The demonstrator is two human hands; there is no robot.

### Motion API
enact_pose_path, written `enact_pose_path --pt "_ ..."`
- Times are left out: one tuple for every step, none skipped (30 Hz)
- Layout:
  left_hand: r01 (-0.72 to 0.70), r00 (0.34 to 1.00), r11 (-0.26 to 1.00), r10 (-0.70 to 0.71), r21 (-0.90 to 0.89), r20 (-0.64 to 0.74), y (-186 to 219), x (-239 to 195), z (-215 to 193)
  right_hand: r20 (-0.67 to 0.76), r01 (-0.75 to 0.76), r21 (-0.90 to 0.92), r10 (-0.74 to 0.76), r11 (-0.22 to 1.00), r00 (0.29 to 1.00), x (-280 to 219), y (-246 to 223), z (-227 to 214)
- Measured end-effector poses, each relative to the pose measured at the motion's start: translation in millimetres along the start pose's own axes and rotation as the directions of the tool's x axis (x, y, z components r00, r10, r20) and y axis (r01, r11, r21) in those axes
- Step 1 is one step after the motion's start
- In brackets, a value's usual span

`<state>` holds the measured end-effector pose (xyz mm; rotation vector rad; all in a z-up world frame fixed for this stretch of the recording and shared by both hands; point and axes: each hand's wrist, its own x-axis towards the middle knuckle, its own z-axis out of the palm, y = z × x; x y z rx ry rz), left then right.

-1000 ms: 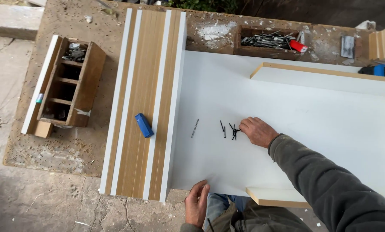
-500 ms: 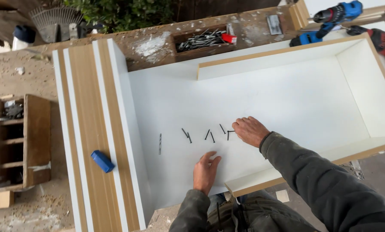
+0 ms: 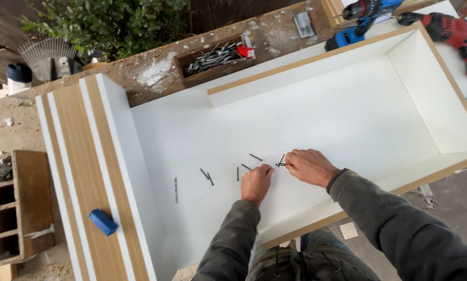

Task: The person assembles a white melamine cabinet box on an outdoor workbench. They position wooden edge strips and panels against the cabinet sides, then drive screws through the panels with a cordless drill, repositioning the box and picking up loose screws from inside it between fastening steps.

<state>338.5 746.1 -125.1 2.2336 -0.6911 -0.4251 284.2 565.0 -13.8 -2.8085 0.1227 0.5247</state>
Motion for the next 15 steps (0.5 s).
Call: enact_pose_path --pt "0.023 0.998 1.000 -0.023 0.002 0.052 7 3 -6 0.016 -0.033 0.045 0.032 0.998 0.999 -1 9 -4" --pt "0.048 0.994 0.999 -0.048 0.002 0.100 16 6 -12 0.034 -0.065 0.086 0.062 0.994 0.997 -3 18 -8" --pt "0.044 0.994 0.999 -0.044 0.003 0.103 25 11 -15 0.032 -0.068 0.087 0.066 0.994 0.997 -4 31 -12" --pt "0.023 0.987 1.000 -0.025 0.017 0.156 31 12 -21 0.037 -0.074 0.064 0.072 0.995 0.997 -5 40 -14" --pt "0.001 0.978 1.000 -0.007 0.029 0.209 39 14 -26 0.041 -0.080 0.041 0.078 0.996 0.996 -5 51 -16" --pt "-0.004 0.979 0.999 -0.004 0.037 0.204 43 16 -32 0.032 -0.076 0.044 0.075 0.996 0.997 -3 70 -11" --pt "-0.003 0.965 0.999 -0.010 0.048 0.263 48 18 -38 -0.023 -0.044 -0.021 0.044 0.999 0.999 0 90 -5" --pt "-0.003 0.945 0.998 -0.015 0.055 0.327 54 17 -40 -0.071 -0.021 -0.089 0.015 0.996 0.997 -2 111 2" --pt "-0.008 0.945 0.998 -0.011 0.058 0.327 57 20 -41 -0.077 -0.024 -0.087 0.017 0.996 0.997 1 125 -2" --pt "0.038 0.931 0.995 -0.067 0.089 0.360 61 20 -40 -0.034 -0.061 -0.047 0.059 0.997 0.998 2 139 -4" --pt "0.082 0.913 0.989 -0.124 0.121 0.390 64 20 -39 0.010 -0.100 -0.010 0.100 0.995 0.995 2 154 -6" --pt "0.083 0.913 0.989 -0.126 0.124 0.388 75 19 -42 0.009 -0.098 -0.008 0.098 0.995 0.995 3 166 -6" --pt "0.086 0.914 0.985 -0.137 0.148 0.383 86 19 -45 0.021 -0.087 0.031 0.086 0.996 0.996 5 177 -6" --pt "0.090 0.914 0.980 -0.151 0.176 0.375 95 17 -50 0.032 -0.073 0.074 0.071 0.995 0.997 8 185 -4" --pt "0.093 0.915 0.979 -0.156 0.183 0.373 101 17 -49 0.030 -0.068 0.080 0.066 0.994 0.997 9 192 -7"
